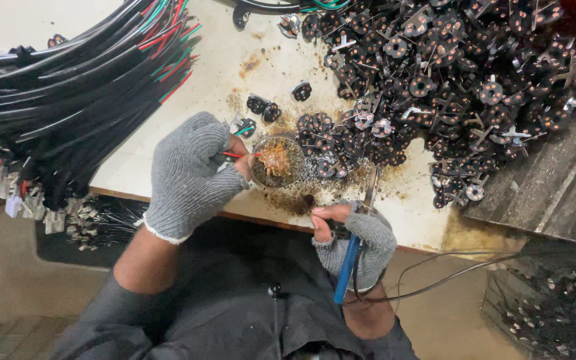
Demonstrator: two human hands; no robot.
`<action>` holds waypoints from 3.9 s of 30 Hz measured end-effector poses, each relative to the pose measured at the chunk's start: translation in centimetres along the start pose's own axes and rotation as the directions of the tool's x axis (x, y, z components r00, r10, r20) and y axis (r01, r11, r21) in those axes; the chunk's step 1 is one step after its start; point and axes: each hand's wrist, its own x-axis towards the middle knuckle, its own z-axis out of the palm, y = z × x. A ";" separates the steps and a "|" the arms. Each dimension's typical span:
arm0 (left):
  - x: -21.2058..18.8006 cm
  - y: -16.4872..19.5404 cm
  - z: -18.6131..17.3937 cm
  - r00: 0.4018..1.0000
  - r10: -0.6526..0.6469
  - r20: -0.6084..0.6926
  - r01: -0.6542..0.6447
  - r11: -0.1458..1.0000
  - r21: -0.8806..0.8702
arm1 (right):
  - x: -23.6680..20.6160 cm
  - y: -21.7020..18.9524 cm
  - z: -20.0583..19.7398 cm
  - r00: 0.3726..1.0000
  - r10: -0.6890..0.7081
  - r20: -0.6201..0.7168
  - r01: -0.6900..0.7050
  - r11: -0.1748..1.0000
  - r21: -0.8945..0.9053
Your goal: The person solders electrical wires to lamp socket terminals at a workbench. They hold a wire against a socket terminal with one hand, apply a heated soldering iron with the other, feed solder wire to the joint, and set the finished socket aside before picking up the next one.
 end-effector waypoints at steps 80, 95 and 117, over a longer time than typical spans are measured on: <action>-4.4 3.2 2.2 0.965 0.148 0.217 -0.170 0.982 0.087 | -2.5 1.8 -2.9 0.773 -0.223 0.595 0.439 0.864 -0.246; -4.4 3.2 2.4 0.961 0.181 0.211 -0.208 0.971 0.117 | -2.6 1.6 -2.8 0.804 -0.297 0.515 0.476 0.840 -0.260; -4.3 3.4 2.4 0.961 0.193 0.198 -0.224 0.963 0.151 | -1.1 0.8 -2.6 0.822 -0.358 0.442 0.472 0.863 -0.179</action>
